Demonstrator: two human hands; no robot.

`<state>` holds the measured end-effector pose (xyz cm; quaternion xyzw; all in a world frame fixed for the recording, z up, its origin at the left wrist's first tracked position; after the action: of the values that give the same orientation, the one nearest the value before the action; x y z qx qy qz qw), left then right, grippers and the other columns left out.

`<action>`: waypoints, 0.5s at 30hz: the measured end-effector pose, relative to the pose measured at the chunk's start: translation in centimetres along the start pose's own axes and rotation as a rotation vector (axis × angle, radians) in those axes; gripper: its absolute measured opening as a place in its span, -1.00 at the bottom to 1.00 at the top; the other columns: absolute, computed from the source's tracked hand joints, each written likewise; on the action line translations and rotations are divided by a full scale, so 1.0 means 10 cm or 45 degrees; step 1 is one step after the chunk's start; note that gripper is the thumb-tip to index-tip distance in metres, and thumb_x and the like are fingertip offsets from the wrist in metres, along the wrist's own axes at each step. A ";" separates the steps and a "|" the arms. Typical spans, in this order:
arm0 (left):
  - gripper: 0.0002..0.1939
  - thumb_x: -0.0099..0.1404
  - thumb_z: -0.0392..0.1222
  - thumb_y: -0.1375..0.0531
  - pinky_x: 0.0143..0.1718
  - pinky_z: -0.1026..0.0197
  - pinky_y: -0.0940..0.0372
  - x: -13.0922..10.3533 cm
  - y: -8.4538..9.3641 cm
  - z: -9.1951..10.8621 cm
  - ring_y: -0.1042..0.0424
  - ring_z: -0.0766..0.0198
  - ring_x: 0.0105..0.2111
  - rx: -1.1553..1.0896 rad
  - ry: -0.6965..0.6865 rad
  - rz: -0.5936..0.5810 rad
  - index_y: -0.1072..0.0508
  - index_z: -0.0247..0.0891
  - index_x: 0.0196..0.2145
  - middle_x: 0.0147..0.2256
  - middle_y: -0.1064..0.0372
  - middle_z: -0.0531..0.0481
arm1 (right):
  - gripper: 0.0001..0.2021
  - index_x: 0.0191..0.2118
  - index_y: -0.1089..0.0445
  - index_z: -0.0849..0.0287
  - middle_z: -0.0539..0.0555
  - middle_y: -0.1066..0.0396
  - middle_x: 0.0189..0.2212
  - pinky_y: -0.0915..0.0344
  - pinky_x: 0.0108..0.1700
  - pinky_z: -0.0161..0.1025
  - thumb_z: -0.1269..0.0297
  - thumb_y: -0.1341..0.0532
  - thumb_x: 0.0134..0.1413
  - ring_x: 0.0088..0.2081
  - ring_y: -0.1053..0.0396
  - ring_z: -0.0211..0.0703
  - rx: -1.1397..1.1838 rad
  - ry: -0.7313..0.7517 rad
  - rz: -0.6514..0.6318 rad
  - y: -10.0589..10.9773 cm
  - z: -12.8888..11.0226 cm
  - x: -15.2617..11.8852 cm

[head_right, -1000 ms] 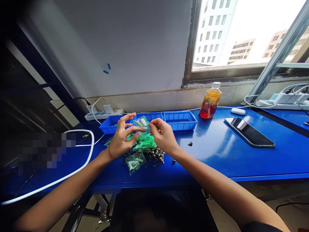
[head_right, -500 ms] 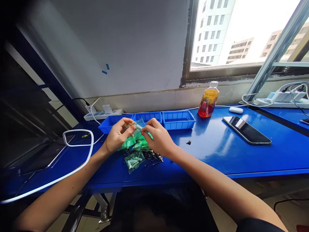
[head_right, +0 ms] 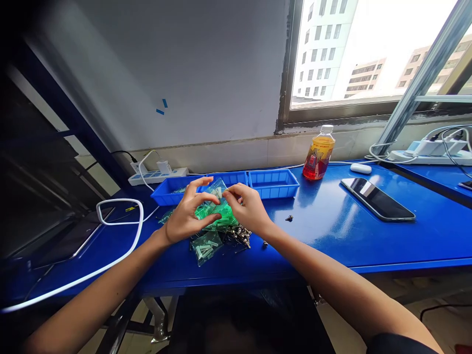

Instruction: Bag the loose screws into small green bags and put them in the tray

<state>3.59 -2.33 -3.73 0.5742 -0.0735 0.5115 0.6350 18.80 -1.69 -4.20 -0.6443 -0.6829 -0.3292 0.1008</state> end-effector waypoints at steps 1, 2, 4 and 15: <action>-0.84 0.14 -0.10 -0.25 -0.11 0.09 -0.33 0.01 -0.01 -0.02 -0.26 0.08 0.03 -0.095 0.064 -0.038 -0.44 -0.22 -0.34 0.06 -0.19 -0.14 | -0.81 -0.50 -0.33 0.17 -0.05 -0.24 -0.59 -0.15 -0.46 -0.31 0.24 -0.09 0.05 -0.50 -0.22 -0.29 -0.010 0.024 0.010 0.01 -0.01 0.00; -0.82 0.16 -0.07 -0.22 -0.15 0.11 -0.34 0.01 -0.01 -0.04 -0.32 0.11 -0.03 -0.202 0.127 -0.083 -0.44 -0.24 -0.36 0.00 -0.26 -0.15 | -0.82 -0.48 -0.35 0.16 -0.05 -0.26 -0.59 -0.15 -0.45 -0.31 0.26 -0.09 0.06 -0.50 -0.23 -0.29 -0.025 0.054 0.023 0.01 -0.03 0.00; -0.77 0.21 -0.04 -0.16 -0.27 0.18 -0.35 0.03 -0.01 -0.06 -0.40 0.21 -0.23 -0.388 0.229 -0.147 -0.43 -0.27 -0.41 -0.23 -0.39 -0.11 | -0.83 -0.47 -0.36 0.16 -0.04 -0.29 -0.59 -0.15 -0.45 -0.31 0.28 -0.10 0.06 -0.51 -0.23 -0.30 -0.073 0.131 0.045 0.02 -0.07 -0.01; -0.68 0.21 -0.07 -0.07 -0.53 0.30 -0.26 0.06 0.19 -0.19 -0.32 0.38 -0.50 -0.178 0.415 0.197 -0.52 -0.33 -0.28 -0.14 -0.40 -0.12 | -0.89 -0.34 -0.36 0.16 -0.04 -0.36 -0.57 -0.21 -0.43 -0.31 0.31 -0.10 0.07 -0.50 -0.29 -0.29 -0.201 0.283 0.148 0.07 -0.15 -0.05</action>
<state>1.52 -0.78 -2.66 0.4310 -0.0491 0.6385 0.6357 19.10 -2.98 -3.08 -0.6483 -0.6010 -0.4448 0.1439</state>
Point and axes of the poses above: each hand's wrist, its own x-axis towards the middle knuckle, its own y-axis out of the back of the hand, z = x × y, the point moved 4 cm from there along x, towards the middle knuckle
